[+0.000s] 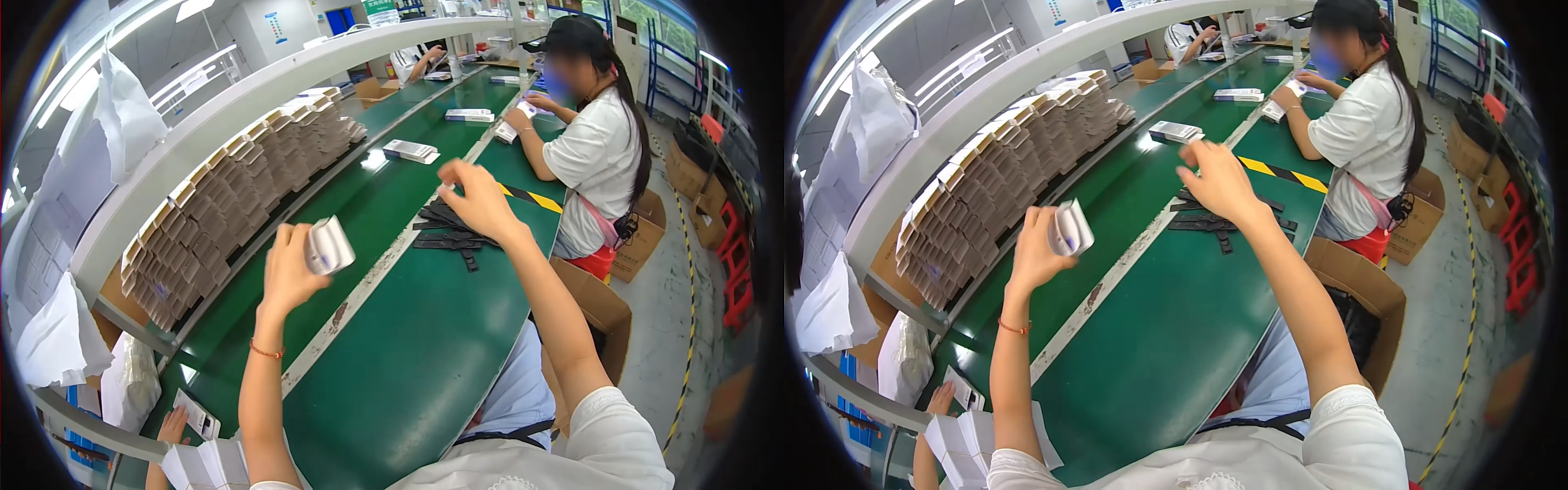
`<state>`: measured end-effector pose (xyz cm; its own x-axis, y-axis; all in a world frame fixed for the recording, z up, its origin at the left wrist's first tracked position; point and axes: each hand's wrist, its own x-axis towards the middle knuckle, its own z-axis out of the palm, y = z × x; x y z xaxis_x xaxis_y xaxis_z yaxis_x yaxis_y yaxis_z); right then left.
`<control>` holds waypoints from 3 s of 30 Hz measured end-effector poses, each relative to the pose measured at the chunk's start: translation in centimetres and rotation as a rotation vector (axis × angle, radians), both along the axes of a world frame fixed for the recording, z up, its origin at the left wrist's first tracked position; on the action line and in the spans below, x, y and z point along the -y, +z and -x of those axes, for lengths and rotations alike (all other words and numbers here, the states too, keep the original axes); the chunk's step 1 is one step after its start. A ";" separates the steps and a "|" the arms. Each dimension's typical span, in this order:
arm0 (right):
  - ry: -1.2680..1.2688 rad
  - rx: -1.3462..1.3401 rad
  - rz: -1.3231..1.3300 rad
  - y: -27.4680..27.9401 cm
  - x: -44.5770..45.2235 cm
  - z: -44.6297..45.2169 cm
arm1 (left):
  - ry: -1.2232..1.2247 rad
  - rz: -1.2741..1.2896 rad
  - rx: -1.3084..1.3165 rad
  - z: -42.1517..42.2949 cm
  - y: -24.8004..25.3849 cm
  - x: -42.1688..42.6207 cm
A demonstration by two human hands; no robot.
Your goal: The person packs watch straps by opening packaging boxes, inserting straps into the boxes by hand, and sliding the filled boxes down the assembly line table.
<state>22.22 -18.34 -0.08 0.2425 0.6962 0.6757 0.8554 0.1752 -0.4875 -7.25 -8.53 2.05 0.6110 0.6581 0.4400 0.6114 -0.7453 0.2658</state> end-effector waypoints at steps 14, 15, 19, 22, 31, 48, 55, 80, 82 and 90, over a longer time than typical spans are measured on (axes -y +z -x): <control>-0.285 0.360 0.393 -13.8 -1.7 -1.6 | 0.076 -0.043 -0.341 -2.1 -5.0 -0.1; -0.310 0.415 0.372 -14.1 -2.0 -1.6 | 0.010 0.011 -0.299 -3.0 -4.4 0.9; -0.316 0.610 0.156 -15.8 -2.6 -2.8 | -0.214 0.112 -0.139 -5.0 -3.7 3.8; -0.286 0.574 -0.007 -15.2 -1.9 -2.9 | -0.267 0.249 -0.161 -4.9 -3.4 4.5; 0.347 -0.960 -0.076 -13.2 -5.9 4.8 | -0.278 -0.168 0.496 -4.4 -2.6 2.9; 0.539 -1.588 -0.045 -15.1 -5.8 3.8 | -0.260 -0.167 0.392 -3.2 -2.0 2.8; 0.544 -1.603 -0.013 -15.0 -5.7 3.9 | -0.165 -0.174 0.474 -3.2 -2.2 2.4; 0.718 -1.735 -0.114 -15.6 -6.4 3.6 | 0.235 0.378 0.353 -5.4 -10.9 -5.1; 0.766 -1.673 -0.105 -15.7 -6.9 3.5 | 0.163 0.207 0.247 -6.3 -16.0 -8.7; 0.633 -1.611 -0.126 -15.5 -7.5 3.5 | 0.110 -0.063 -0.395 -12.5 -16.6 -17.3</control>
